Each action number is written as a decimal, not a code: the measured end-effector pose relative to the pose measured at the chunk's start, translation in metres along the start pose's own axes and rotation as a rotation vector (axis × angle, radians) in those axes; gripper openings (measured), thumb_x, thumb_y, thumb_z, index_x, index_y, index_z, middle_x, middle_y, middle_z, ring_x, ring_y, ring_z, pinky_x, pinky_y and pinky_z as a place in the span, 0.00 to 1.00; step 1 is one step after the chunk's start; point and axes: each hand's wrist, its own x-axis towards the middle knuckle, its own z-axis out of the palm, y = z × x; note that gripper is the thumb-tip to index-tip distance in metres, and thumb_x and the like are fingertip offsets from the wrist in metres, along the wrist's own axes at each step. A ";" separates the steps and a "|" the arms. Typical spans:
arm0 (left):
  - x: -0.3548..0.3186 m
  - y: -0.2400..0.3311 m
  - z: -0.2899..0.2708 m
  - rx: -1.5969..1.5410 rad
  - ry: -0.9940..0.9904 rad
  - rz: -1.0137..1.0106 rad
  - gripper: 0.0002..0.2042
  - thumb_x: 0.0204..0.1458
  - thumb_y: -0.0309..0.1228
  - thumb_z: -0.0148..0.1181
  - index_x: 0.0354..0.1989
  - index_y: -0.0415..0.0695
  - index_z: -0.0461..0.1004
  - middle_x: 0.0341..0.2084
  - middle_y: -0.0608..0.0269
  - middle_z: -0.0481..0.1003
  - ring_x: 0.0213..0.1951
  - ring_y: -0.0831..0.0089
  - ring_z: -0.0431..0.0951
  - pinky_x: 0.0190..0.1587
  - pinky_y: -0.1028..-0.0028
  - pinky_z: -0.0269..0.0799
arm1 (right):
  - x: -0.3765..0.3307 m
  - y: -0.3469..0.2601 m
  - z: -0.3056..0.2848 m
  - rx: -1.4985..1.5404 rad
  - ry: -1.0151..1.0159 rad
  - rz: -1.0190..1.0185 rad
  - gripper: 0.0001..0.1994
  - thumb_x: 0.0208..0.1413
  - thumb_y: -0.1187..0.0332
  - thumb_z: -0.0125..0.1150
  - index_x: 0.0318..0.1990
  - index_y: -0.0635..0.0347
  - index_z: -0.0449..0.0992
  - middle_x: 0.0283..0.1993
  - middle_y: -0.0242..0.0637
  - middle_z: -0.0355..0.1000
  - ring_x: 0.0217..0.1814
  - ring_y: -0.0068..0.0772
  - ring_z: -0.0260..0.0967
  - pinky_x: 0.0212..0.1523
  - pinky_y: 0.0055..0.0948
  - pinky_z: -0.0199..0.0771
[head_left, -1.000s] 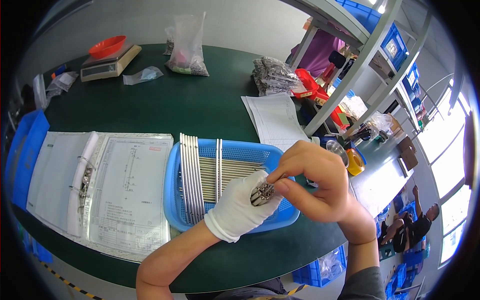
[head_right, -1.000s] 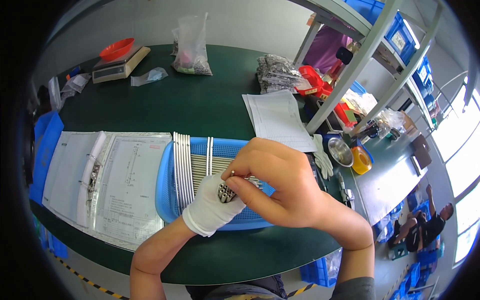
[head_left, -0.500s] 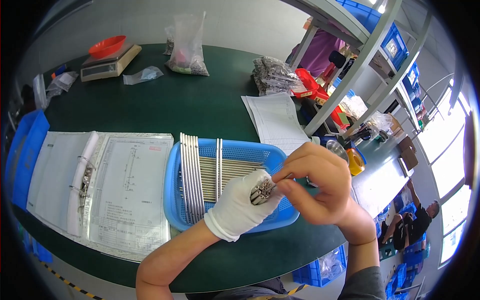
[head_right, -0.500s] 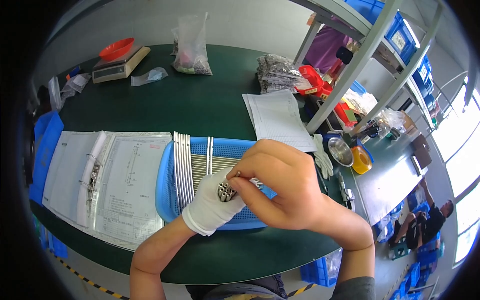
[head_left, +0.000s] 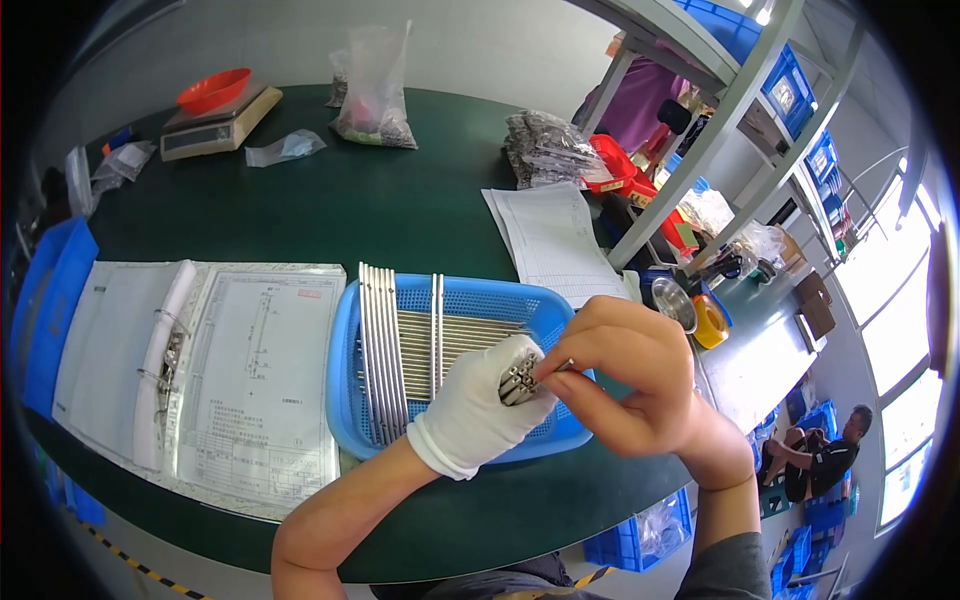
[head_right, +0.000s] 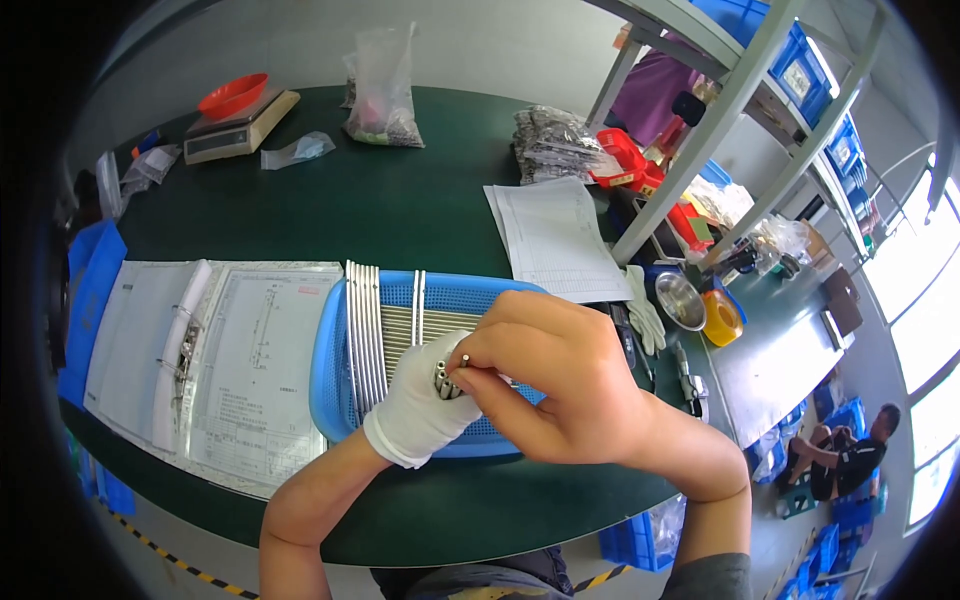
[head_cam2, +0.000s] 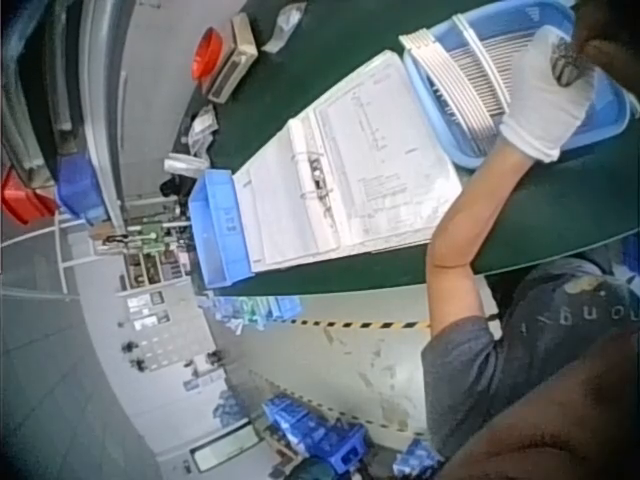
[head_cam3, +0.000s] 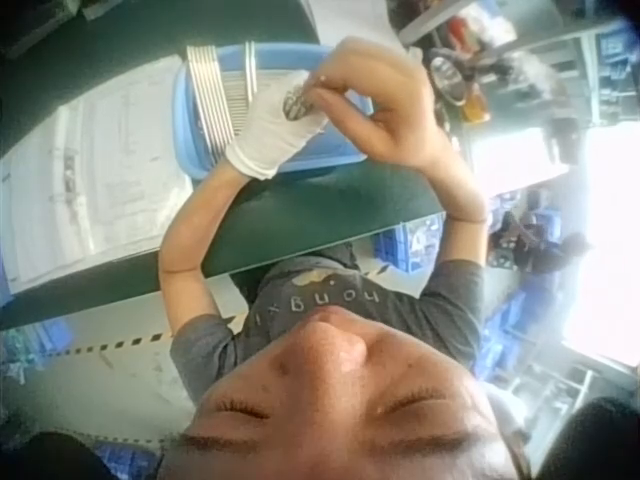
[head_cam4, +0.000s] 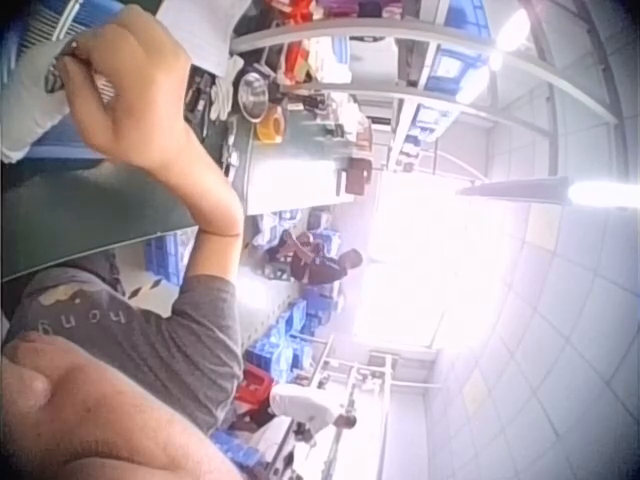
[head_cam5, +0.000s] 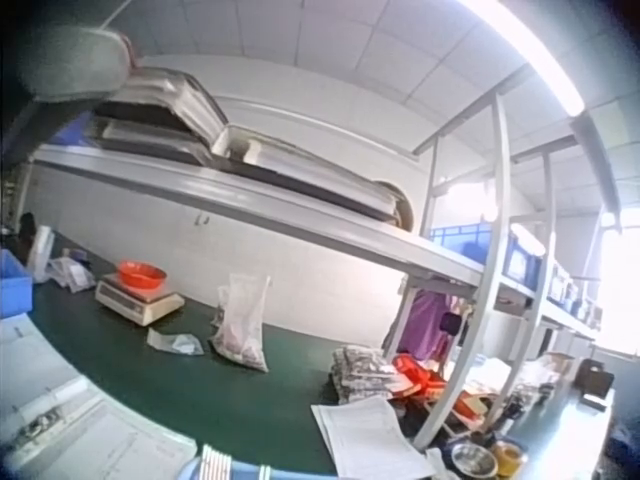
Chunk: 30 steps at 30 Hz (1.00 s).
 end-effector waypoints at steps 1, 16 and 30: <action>0.000 0.000 0.000 -0.001 0.001 -0.008 0.08 0.45 0.27 0.63 0.29 0.43 0.69 0.16 0.59 0.69 0.19 0.66 0.70 0.25 0.72 0.66 | -0.001 0.001 -0.001 0.014 -0.014 0.015 0.05 0.40 0.81 0.61 0.27 0.65 0.73 0.25 0.39 0.69 0.24 0.36 0.66 0.22 0.28 0.66; 0.000 0.002 0.002 -0.042 -0.003 -0.074 0.08 0.49 0.30 0.62 0.28 0.41 0.69 0.16 0.62 0.68 0.18 0.73 0.67 0.24 0.73 0.64 | 0.005 -0.004 -0.008 -0.047 0.033 0.018 0.05 0.41 0.80 0.62 0.27 0.65 0.73 0.24 0.38 0.68 0.23 0.32 0.66 0.22 0.27 0.65; 0.001 0.002 0.001 -0.059 0.008 -0.074 0.08 0.50 0.29 0.61 0.29 0.41 0.69 0.15 0.64 0.67 0.18 0.75 0.66 0.24 0.75 0.64 | 0.008 -0.003 -0.004 -0.024 0.026 0.033 0.05 0.42 0.80 0.62 0.27 0.64 0.73 0.24 0.37 0.68 0.23 0.32 0.66 0.21 0.27 0.64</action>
